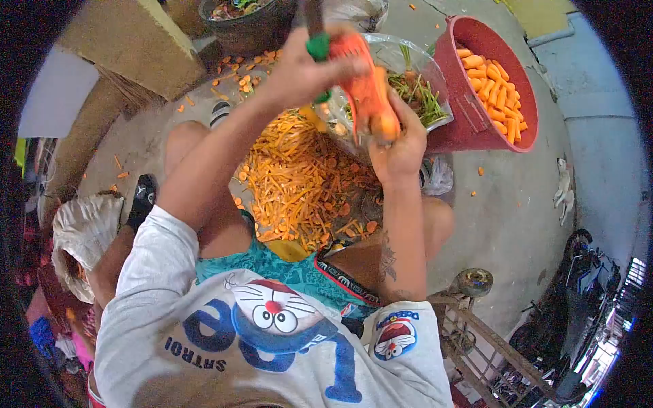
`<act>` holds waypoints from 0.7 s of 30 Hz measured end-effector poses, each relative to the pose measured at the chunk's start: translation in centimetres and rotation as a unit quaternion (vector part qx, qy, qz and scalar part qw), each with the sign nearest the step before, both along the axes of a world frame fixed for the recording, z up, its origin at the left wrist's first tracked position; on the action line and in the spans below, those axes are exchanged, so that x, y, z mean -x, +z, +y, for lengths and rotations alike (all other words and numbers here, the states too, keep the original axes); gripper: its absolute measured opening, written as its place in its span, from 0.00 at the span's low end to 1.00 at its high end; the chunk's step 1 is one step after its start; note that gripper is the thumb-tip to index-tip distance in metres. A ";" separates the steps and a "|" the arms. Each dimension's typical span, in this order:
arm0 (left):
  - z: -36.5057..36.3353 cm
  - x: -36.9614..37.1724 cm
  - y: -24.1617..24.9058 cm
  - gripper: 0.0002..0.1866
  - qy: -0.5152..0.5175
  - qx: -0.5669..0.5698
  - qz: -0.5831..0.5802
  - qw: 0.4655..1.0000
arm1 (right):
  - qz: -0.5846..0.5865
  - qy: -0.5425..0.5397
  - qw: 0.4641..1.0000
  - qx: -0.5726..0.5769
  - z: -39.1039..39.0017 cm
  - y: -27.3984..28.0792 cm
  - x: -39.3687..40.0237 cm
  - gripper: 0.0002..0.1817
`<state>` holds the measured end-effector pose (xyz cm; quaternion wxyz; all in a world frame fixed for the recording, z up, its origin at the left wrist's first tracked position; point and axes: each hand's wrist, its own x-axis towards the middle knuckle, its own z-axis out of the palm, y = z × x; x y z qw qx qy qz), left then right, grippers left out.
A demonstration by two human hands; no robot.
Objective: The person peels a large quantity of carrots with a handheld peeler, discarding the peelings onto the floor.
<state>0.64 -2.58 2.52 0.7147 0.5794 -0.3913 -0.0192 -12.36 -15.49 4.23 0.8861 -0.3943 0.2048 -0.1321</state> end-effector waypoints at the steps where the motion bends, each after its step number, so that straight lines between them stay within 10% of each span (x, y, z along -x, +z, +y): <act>1: 0.1 -0.4 0.1 0.14 0.000 0.000 0.002 1.000 | 0.002 0.000 1.000 0.000 0.2 0.4 0.1 0.23; 7: 3.2 -5.3 0.8 0.12 0.085 0.063 0.171 0.980 | -0.176 0.236 0.954 -0.059 -2.5 -2.2 0.6 0.23; 10: 0.9 -0.2 -0.3 0.16 0.108 -0.016 0.073 0.991 | -0.007 -0.012 1.000 -0.003 -0.4 -0.7 0.4 0.22; 13: 0.8 -0.2 0.3 0.17 0.045 -0.017 -0.019 0.999 | -0.076 0.077 0.994 0.024 -0.8 -0.9 1.1 0.22; 16: 3.3 -4.9 0.6 0.13 0.077 0.041 0.126 0.988 | -0.118 0.195 0.973 -0.048 -1.9 -1.7 1.3 0.22; 21: 1.3 -0.5 -1.2 0.17 0.128 -0.041 0.032 0.990 | -0.038 0.072 0.996 0.048 -0.6 -0.9 0.6 0.23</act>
